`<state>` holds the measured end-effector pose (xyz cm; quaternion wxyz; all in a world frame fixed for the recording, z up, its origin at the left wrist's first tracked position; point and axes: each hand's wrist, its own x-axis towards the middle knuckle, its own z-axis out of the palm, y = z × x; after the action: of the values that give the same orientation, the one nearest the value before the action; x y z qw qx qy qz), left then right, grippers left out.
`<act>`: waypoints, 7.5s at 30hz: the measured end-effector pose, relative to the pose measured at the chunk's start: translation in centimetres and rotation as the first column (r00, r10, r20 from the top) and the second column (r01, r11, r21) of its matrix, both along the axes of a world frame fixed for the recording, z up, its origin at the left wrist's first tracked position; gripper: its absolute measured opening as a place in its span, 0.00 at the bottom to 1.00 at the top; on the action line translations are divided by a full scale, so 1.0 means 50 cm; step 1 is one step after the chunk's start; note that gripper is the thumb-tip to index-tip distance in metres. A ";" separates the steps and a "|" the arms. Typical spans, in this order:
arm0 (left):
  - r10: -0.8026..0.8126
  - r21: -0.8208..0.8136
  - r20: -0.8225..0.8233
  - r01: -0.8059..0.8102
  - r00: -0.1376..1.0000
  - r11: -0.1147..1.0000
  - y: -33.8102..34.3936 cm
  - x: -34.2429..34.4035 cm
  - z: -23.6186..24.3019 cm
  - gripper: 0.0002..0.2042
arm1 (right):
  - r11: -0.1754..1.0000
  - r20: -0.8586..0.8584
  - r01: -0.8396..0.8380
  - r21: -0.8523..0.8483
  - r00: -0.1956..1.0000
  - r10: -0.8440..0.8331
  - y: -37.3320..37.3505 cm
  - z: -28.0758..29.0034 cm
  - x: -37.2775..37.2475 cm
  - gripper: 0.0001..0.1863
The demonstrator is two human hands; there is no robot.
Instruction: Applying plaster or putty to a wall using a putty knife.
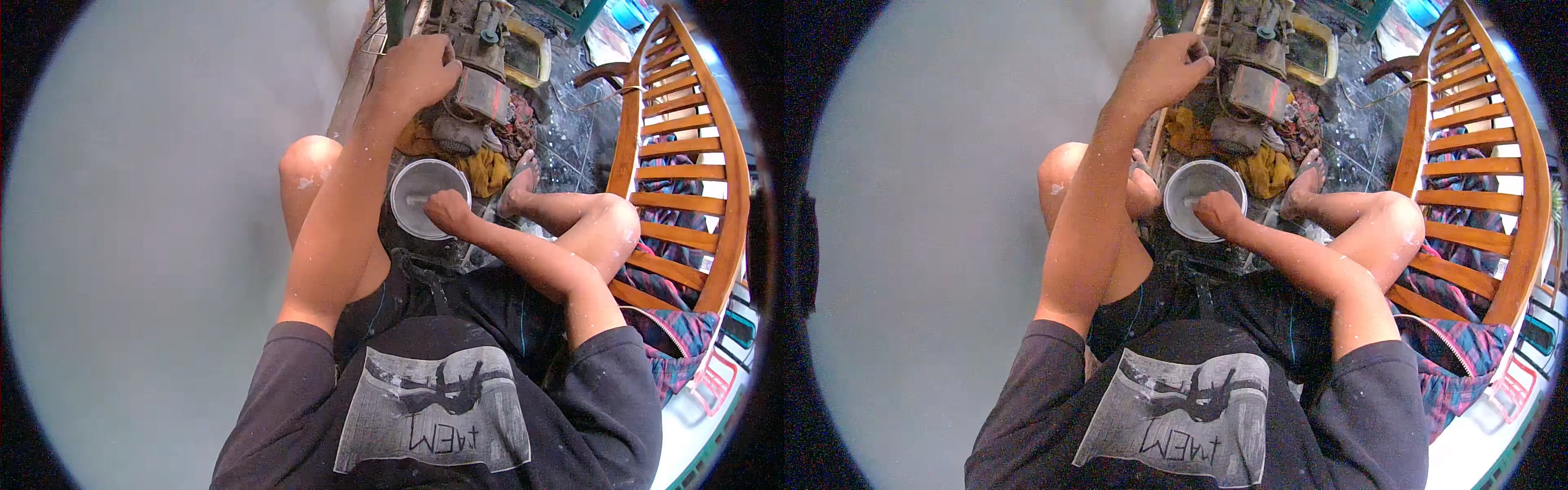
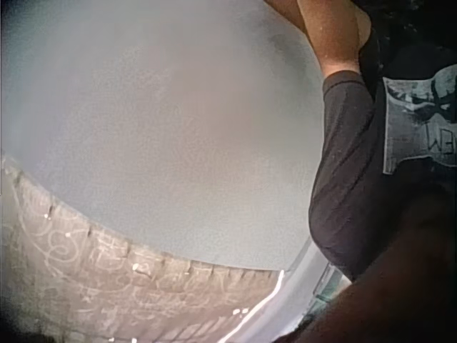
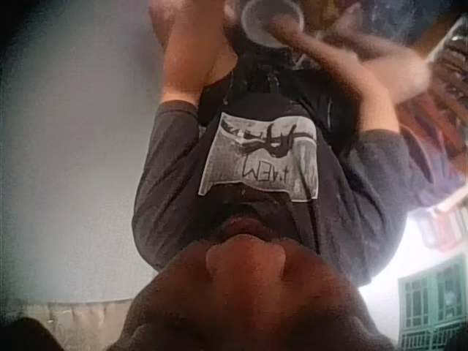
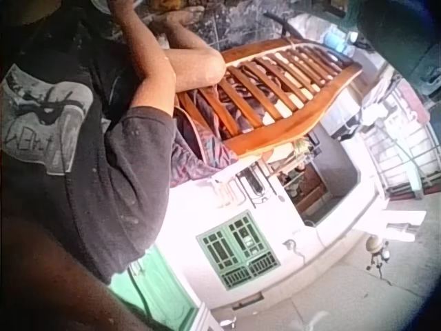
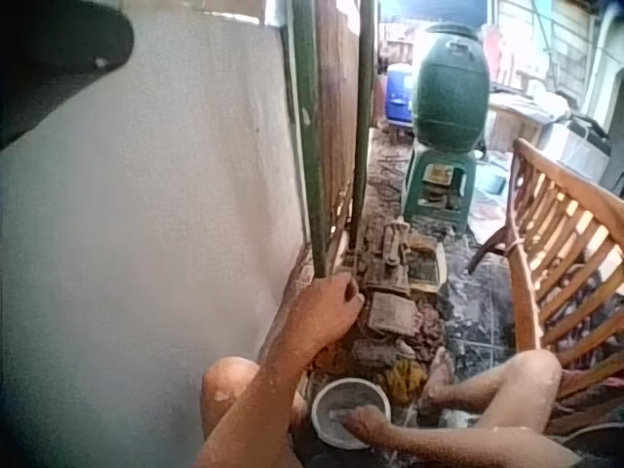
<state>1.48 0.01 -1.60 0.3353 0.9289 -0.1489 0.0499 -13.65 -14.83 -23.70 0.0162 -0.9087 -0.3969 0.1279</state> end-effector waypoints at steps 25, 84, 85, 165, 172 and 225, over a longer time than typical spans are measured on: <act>-0.001 0.023 0.056 -0.001 0.998 1.000 0.012 -0.008 0.014 0.16 | 0.996 -0.066 0.083 -0.045 0.994 -0.086 0.007 0.021 -0.008 0.07; 0.041 -0.138 -0.037 -0.045 0.999 0.989 0.040 -0.033 0.066 0.10 | 0.983 -0.055 0.114 -0.145 0.991 -0.123 0.012 0.133 0.055 0.16; 0.051 -0.143 -0.021 -0.053 0.998 0.988 0.040 -0.029 0.056 0.10 | 0.971 -0.038 0.178 -0.157 0.982 -0.187 0.014 0.135 0.063 0.17; 0.104 -0.201 0.013 -0.099 0.995 0.975 0.003 -0.025 0.010 0.10 | 0.942 -0.213 0.070 -0.329 0.966 -0.146 -0.017 0.294 0.063 0.18; 0.086 -0.227 -0.036 -0.092 0.996 0.970 0.015 -0.044 0.048 0.08 | 0.988 -0.050 0.138 -0.072 0.989 -0.142 -0.009 0.305 0.075 0.18; 0.030 0.010 -0.043 -0.029 0.999 1.000 0.039 -0.057 0.026 0.05 | 0.947 -0.236 -0.268 -0.176 0.946 0.224 0.064 0.321 0.122 0.16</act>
<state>-1.37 1.97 -0.31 0.3335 0.9334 -0.1281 0.0340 -7.56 -11.63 -7.63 -0.0517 -0.8296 -0.4883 0.2658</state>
